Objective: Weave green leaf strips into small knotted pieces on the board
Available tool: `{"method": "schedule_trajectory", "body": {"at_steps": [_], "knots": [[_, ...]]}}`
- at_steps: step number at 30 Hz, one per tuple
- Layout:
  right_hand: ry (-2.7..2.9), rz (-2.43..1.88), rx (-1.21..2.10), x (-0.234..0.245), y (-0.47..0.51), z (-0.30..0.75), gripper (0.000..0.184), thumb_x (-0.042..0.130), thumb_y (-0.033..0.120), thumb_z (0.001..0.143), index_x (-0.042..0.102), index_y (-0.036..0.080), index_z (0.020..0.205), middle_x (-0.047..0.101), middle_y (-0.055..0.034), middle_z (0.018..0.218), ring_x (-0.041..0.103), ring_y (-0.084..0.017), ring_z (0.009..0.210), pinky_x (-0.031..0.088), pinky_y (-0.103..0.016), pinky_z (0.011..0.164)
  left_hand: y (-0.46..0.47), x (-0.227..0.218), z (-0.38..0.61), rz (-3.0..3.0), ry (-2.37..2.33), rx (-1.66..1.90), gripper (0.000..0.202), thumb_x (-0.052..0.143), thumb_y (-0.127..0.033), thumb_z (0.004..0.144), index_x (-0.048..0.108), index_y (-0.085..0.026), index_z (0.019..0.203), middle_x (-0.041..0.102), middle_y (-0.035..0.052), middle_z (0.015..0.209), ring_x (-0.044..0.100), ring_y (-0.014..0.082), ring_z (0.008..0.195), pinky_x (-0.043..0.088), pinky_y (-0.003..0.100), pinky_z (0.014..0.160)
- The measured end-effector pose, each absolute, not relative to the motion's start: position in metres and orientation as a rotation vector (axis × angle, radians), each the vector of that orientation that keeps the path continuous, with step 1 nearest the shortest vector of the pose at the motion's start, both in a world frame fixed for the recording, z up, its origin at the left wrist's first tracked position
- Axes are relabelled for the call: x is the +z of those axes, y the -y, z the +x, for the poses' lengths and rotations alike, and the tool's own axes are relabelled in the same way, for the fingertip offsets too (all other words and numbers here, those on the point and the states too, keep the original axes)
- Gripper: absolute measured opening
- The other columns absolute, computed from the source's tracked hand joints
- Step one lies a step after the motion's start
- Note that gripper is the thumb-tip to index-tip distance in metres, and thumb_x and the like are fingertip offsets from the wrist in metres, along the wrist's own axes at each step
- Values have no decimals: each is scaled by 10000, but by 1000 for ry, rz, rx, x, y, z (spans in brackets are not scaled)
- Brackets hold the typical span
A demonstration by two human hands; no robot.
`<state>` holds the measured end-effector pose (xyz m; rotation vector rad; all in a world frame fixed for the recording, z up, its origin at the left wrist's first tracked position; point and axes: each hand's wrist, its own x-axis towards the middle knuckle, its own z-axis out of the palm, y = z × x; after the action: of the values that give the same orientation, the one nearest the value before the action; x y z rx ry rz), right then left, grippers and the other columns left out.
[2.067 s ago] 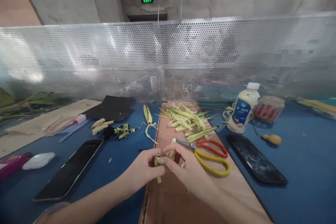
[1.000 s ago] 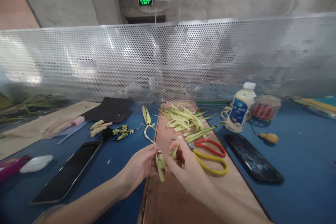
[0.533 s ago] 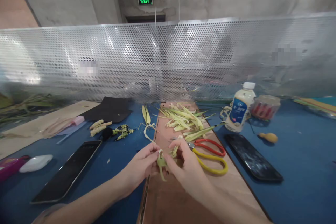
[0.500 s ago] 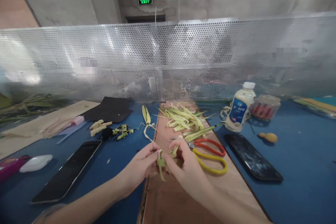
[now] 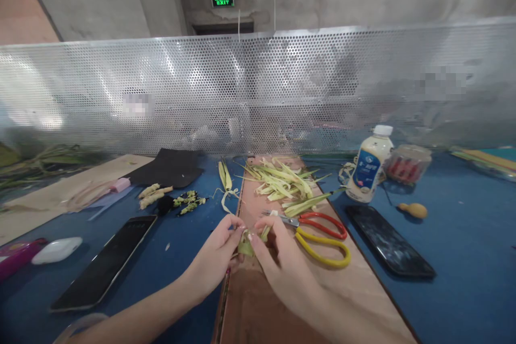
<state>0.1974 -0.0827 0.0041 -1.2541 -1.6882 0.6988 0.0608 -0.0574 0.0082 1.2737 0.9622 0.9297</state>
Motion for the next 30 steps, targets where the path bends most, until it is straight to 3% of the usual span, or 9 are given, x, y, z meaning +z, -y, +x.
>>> {"method": "schedule_trajectory", "body": {"at_steps": [5, 8, 13, 23, 30], "knots": [[1666, -1230, 656, 9, 88, 199, 151, 314, 299, 880, 447, 240, 918, 539, -20, 892, 518, -166, 886, 416, -275, 798, 62, 6, 60, 1324, -980, 967, 171, 369, -365, 854, 388, -206, 796, 392, -83, 590, 295, 8, 351, 251, 136, 357], [1624, -1251, 574, 7, 86, 199, 129, 346, 278, 872, 459, 241, 921, 553, -19, 892, 518, -171, 907, 401, -281, 839, 63, 8, 60, 1338, -988, 989, 190, 372, -381, 851, 385, -205, 780, 376, -76, 612, 336, 17, 401, 314, 137, 402], [1607, -1260, 495, 2, 83, 200, 120, 378, 264, 868, 467, 242, 946, 555, -9, 869, 528, -161, 849, 407, -265, 796, 61, 6, 58, 1388, -982, 1025, 199, 375, -389, 847, 389, -203, 779, 385, -58, 638, 389, 53, 496, 344, 149, 441], [1484, -1168, 542, -3, 81, 207, 116, 399, 282, 878, 456, 247, 972, 535, -3, 842, 518, -151, 758, 405, -243, 684, 57, 3, 52, 1427, -1071, 1097, 211, 401, -411, 826, 403, -201, 798, 381, -62, 572, 323, 64, 417, 255, 185, 398], [1466, -1243, 498, 3, 85, 209, 86, 403, 293, 872, 463, 243, 910, 436, 36, 606, 403, -131, 496, 321, -237, 452, 56, 3, 52, 1305, -1024, 1131, 219, 379, -431, 835, 361, -214, 810, 340, -89, 542, 276, 49, 375, 245, 176, 364]]}}
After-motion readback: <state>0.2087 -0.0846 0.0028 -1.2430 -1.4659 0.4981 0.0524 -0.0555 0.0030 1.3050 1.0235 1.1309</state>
